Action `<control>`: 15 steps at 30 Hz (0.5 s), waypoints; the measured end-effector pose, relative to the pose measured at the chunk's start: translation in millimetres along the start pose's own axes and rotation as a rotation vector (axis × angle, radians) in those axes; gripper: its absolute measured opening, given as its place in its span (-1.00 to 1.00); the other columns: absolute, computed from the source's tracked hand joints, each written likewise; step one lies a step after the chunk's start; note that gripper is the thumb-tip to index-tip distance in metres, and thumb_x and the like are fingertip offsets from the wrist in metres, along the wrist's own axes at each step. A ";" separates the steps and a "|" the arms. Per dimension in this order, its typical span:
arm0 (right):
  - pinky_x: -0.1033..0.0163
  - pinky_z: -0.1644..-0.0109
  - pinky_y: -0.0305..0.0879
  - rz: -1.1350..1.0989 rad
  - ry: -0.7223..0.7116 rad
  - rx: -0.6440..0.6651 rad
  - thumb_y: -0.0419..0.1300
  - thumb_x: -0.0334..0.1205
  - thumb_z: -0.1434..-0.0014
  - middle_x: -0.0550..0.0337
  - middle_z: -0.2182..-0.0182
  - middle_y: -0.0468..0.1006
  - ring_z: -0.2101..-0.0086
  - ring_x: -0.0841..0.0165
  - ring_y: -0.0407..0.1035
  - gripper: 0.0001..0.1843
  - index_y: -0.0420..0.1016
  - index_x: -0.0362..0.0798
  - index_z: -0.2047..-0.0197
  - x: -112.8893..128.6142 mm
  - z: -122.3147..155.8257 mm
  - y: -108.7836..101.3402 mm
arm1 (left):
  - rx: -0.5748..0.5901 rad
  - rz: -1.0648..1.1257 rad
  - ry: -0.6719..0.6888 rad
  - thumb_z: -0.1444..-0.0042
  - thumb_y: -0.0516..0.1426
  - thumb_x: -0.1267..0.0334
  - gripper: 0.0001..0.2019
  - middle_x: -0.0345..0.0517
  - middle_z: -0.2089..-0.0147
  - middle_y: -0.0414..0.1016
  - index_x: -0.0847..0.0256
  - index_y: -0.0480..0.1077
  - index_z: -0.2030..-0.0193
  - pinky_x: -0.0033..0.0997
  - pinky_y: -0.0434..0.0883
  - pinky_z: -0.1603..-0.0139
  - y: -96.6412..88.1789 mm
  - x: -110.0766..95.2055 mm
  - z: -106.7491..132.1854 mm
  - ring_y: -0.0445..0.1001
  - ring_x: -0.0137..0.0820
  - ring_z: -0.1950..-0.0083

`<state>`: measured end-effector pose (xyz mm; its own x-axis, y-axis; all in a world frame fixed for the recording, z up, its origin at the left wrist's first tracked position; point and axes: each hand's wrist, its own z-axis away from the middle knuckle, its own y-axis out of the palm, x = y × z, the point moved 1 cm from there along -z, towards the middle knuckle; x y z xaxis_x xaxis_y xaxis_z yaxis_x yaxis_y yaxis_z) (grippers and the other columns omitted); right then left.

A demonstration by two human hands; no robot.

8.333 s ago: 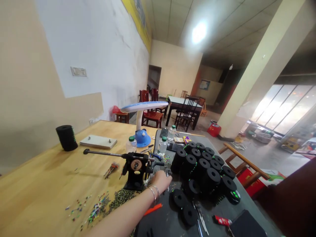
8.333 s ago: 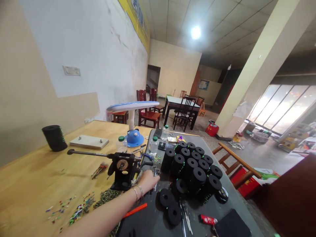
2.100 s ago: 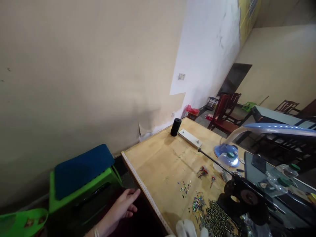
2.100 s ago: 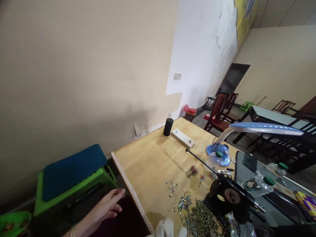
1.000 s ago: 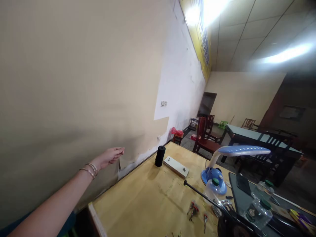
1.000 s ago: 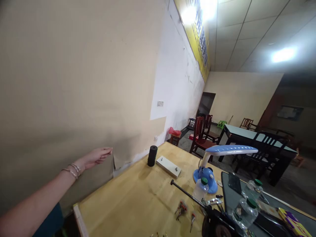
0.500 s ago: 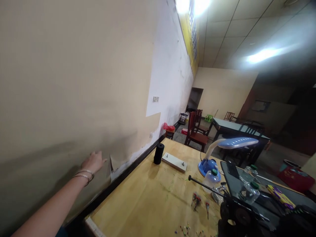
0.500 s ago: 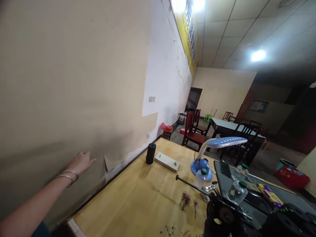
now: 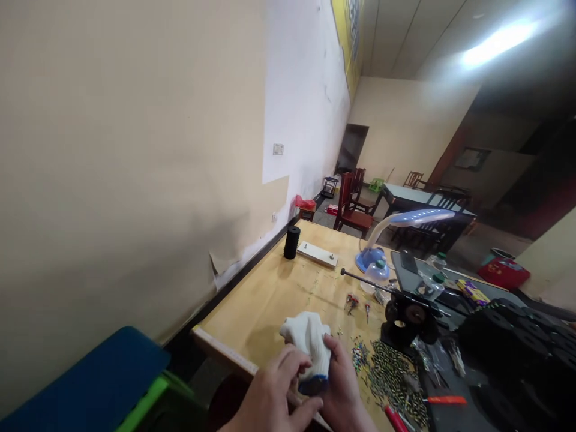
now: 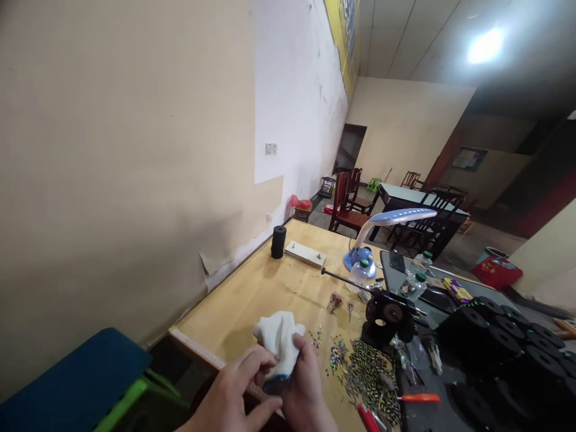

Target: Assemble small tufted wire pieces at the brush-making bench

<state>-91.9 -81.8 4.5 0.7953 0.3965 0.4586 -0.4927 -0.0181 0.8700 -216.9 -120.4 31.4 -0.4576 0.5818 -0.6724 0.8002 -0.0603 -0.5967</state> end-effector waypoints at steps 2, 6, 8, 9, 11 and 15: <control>0.04 0.07 0.38 0.083 0.028 0.049 0.31 0.16 0.06 -0.03 0.24 0.61 0.13 0.06 0.45 -0.47 0.58 -0.13 0.19 -7.3 -0.3 6.0 | -0.050 -0.003 -0.071 -0.10 0.11 0.35 -0.92 -0.09 0.30 0.46 0.17 0.37 0.24 -0.44 0.39 0.30 -0.9 7.3 -0.1 0.45 -0.35 0.30; 0.07 0.03 0.34 0.480 -0.005 0.087 0.23 0.40 0.04 -0.01 0.04 0.53 0.00 0.08 0.36 -0.22 0.47 -0.02 -0.05 -22.6 6.2 13.3 | -0.214 0.105 -0.238 -0.24 0.03 0.23 -0.86 -0.17 0.41 0.45 0.15 0.33 0.33 -0.49 0.40 0.37 -17.9 21.6 5.5 0.46 -0.40 0.39; 0.10 -0.03 0.28 0.712 -0.081 0.141 0.30 0.33 0.04 0.04 0.02 0.51 -0.02 0.13 0.34 -0.23 0.42 0.02 -0.11 -29.8 12.0 22.1 | -0.314 0.058 -0.253 -0.23 0.05 0.17 -0.85 -0.17 0.42 0.46 0.14 0.32 0.34 -0.49 0.40 0.39 -27.2 25.7 14.2 0.47 -0.39 0.41; 0.11 -0.05 0.26 0.809 -0.129 0.187 0.30 0.29 0.01 0.06 0.04 0.52 -0.01 0.14 0.35 -0.28 0.43 0.01 -0.09 -33.3 14.7 28.3 | -0.349 0.019 -0.243 -0.21 0.06 0.18 -0.87 -0.16 0.41 0.48 0.13 0.32 0.32 -0.48 0.42 0.38 -31.4 27.1 19.5 0.49 -0.38 0.39; 0.15 -0.02 0.26 0.982 -0.217 0.279 0.20 0.23 -0.13 0.08 0.17 0.56 0.09 0.17 0.40 -0.46 0.51 -0.04 0.03 -40.5 17.9 41.8 | -0.397 -0.047 -0.222 -0.19 0.07 0.20 -0.92 -0.13 0.36 0.52 0.11 0.35 0.27 -0.46 0.45 0.33 -39.5 28.8 30.8 0.53 -0.35 0.35; 0.27 0.34 0.21 1.378 -0.387 0.252 -0.08 0.02 -0.31 0.14 0.47 0.51 0.41 0.27 0.37 -0.53 0.54 -0.08 0.34 -55.8 8.3 59.7 | -0.527 -0.201 -0.197 -0.21 0.06 0.14 -0.90 -0.11 0.33 0.54 0.05 0.35 0.24 -0.45 0.50 0.33 -58.1 28.9 51.2 0.55 -0.33 0.34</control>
<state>-162.7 -112.6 32.3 -0.1848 -0.3355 0.9237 -0.8877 -0.3462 -0.3034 -296.5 -141.6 24.3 -0.6427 0.3755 -0.6678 0.7521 0.4751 -0.4568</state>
